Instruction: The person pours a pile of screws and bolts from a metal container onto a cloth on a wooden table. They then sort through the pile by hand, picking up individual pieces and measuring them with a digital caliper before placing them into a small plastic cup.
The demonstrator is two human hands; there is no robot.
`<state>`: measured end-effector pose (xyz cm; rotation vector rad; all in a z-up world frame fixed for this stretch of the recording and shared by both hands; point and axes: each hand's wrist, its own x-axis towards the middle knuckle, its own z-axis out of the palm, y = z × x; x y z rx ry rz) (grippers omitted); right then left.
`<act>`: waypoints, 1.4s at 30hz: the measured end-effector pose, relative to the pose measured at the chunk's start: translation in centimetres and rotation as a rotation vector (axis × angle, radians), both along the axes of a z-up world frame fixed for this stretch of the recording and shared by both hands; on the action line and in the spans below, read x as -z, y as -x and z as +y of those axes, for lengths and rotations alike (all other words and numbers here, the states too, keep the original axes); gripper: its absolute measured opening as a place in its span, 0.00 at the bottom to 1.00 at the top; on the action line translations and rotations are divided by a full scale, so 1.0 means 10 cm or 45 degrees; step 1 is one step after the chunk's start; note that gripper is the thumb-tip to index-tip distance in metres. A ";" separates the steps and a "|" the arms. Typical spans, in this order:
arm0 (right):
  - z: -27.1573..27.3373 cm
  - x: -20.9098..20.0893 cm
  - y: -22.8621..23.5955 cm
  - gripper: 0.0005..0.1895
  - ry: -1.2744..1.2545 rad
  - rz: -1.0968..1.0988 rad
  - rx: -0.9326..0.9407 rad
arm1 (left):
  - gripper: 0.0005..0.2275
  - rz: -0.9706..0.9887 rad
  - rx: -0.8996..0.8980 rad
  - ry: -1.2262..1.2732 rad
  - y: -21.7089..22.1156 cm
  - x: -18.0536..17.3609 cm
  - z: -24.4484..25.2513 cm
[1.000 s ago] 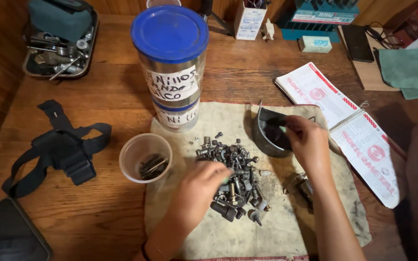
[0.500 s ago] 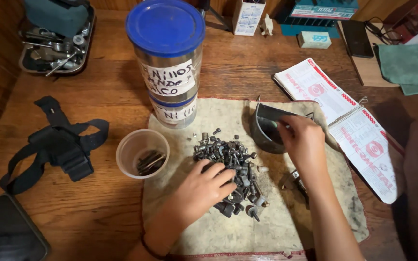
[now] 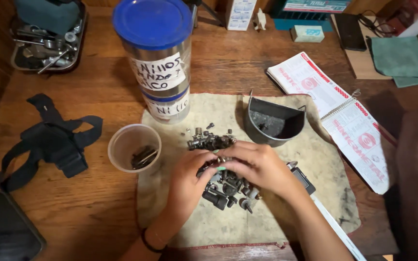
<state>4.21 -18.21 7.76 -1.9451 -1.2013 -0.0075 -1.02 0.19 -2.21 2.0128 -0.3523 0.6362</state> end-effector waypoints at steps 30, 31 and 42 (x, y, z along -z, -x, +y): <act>-0.52 0.39 -0.50 0.09 0.741 -0.446 0.837 | 0.05 -0.464 -0.368 -1.069 -0.20 0.31 0.27; -0.41 0.23 -0.37 0.09 0.743 -0.447 0.834 | 0.05 -0.462 -0.371 -1.067 -0.19 0.27 0.26; -0.13 0.23 -0.11 0.11 0.286 0.025 -0.009 | 0.13 -0.217 -0.083 -0.816 -0.04 0.03 0.09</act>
